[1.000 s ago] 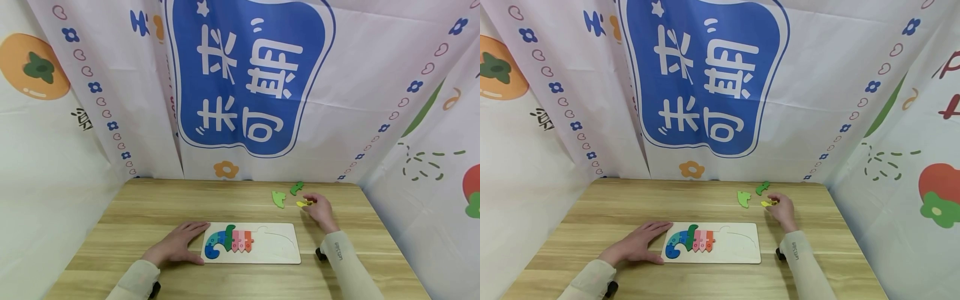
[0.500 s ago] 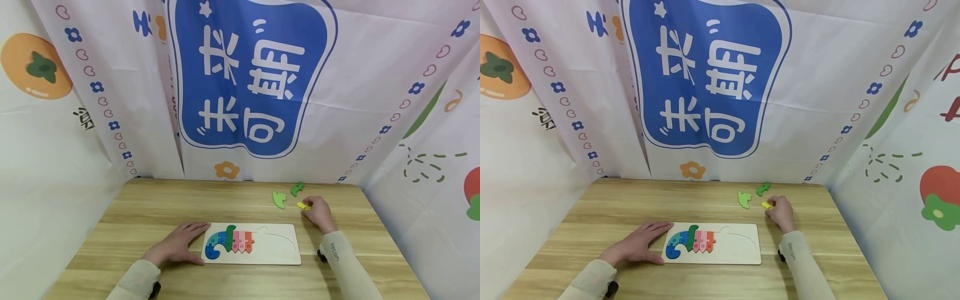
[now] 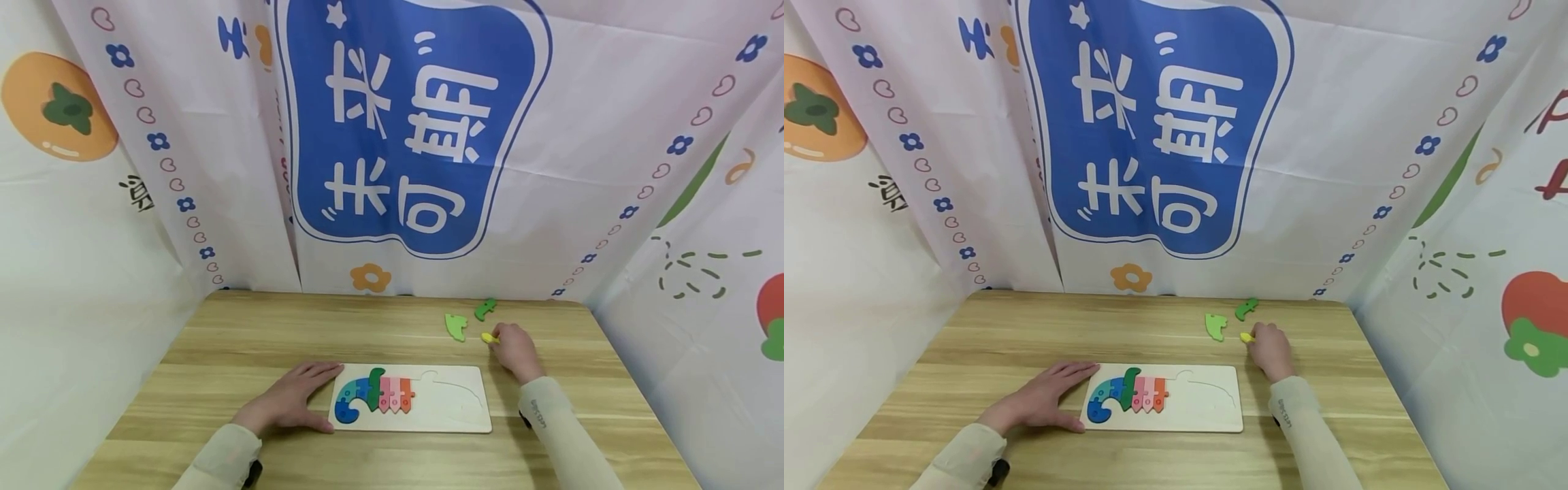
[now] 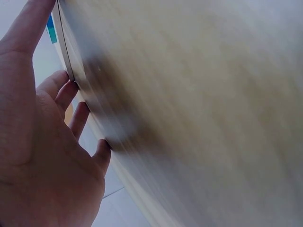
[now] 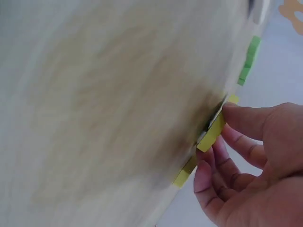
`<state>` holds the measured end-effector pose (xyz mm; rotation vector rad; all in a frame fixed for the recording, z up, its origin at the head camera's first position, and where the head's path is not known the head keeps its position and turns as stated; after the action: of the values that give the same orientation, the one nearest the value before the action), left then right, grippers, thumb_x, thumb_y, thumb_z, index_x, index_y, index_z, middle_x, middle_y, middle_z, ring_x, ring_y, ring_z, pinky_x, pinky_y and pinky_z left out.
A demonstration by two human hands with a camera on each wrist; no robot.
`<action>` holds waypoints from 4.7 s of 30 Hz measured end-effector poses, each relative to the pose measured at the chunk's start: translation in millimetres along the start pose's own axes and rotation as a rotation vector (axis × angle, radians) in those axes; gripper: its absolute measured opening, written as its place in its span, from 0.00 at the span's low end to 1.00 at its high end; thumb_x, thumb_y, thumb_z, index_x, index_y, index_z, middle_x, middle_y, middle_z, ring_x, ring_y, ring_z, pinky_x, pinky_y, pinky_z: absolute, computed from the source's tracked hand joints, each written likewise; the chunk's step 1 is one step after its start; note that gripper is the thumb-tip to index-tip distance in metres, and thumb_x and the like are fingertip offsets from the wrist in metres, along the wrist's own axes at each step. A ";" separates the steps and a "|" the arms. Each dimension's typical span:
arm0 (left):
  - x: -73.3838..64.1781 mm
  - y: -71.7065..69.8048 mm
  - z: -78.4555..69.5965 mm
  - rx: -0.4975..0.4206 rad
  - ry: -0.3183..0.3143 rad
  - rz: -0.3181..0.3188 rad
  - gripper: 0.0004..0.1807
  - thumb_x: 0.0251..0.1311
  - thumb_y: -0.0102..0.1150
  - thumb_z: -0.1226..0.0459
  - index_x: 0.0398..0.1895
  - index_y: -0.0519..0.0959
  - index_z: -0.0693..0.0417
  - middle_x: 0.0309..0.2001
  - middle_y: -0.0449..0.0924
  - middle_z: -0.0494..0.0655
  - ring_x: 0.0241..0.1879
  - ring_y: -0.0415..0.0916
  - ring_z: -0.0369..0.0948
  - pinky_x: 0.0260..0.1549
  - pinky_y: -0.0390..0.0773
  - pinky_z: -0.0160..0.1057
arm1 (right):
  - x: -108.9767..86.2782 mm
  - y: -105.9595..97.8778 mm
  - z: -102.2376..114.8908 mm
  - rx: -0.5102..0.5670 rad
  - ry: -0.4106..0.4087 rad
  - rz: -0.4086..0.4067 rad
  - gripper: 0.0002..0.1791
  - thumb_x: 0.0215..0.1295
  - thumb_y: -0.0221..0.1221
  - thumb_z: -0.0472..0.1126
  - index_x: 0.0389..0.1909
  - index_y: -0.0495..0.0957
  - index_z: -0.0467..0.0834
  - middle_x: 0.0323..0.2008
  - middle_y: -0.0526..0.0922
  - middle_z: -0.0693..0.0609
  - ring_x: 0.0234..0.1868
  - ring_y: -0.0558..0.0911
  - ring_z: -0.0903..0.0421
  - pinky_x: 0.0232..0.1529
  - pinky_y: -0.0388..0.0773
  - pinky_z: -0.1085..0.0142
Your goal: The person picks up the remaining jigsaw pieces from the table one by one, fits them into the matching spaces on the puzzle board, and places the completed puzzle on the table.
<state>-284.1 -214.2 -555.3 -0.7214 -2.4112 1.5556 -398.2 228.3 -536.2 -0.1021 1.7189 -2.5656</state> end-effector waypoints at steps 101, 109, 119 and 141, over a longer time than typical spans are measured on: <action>-1.1 -1.0 -1.3 -0.006 -0.008 0.009 0.62 0.45 0.69 0.26 0.82 0.59 0.39 0.79 0.60 0.42 0.77 0.57 0.55 0.71 0.60 0.68 | -8.3 0.6 43.7 1.104 0.030 0.046 0.40 0.69 0.60 0.23 0.79 0.62 0.46 0.47 0.72 0.44 0.38 0.85 0.58 0.49 0.87 0.63; -0.5 -2.5 -2.4 -0.015 -0.019 0.013 0.61 0.46 0.70 0.28 0.82 0.60 0.39 0.79 0.61 0.44 0.77 0.57 0.56 0.71 0.59 0.69 | -8.3 0.6 46.3 1.119 0.033 0.059 0.39 0.69 0.61 0.24 0.79 0.63 0.46 0.47 0.73 0.45 0.39 0.85 0.57 0.51 0.86 0.62; 0.3 -2.3 -1.8 -0.019 -0.021 0.017 0.60 0.46 0.70 0.28 0.82 0.60 0.39 0.79 0.61 0.44 0.77 0.57 0.56 0.71 0.59 0.70 | -7.7 -1.6 48.6 1.114 0.023 0.073 0.38 0.72 0.59 0.26 0.79 0.61 0.45 0.48 0.72 0.45 0.42 0.85 0.57 0.53 0.86 0.61; -2.1 -5.8 -6.4 -0.023 -0.007 0.007 0.60 0.46 0.72 0.30 0.82 0.61 0.42 0.79 0.62 0.46 0.77 0.57 0.57 0.71 0.59 0.69 | -9.8 -4.5 54.8 1.095 -0.056 0.080 0.31 0.77 0.51 0.27 0.78 0.65 0.46 0.50 0.69 0.42 0.45 0.84 0.52 0.51 0.86 0.63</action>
<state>-281.4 -212.0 -547.1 -0.7307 -2.4387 1.5381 -384.0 180.3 -511.5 -0.0463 0.1277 -2.9669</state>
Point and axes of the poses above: each hand's wrist, its own x-axis towards the middle knuckle, its own y-axis out of the palm, z = x × y, the point moved 6 cm from there along x, towards the middle knuckle
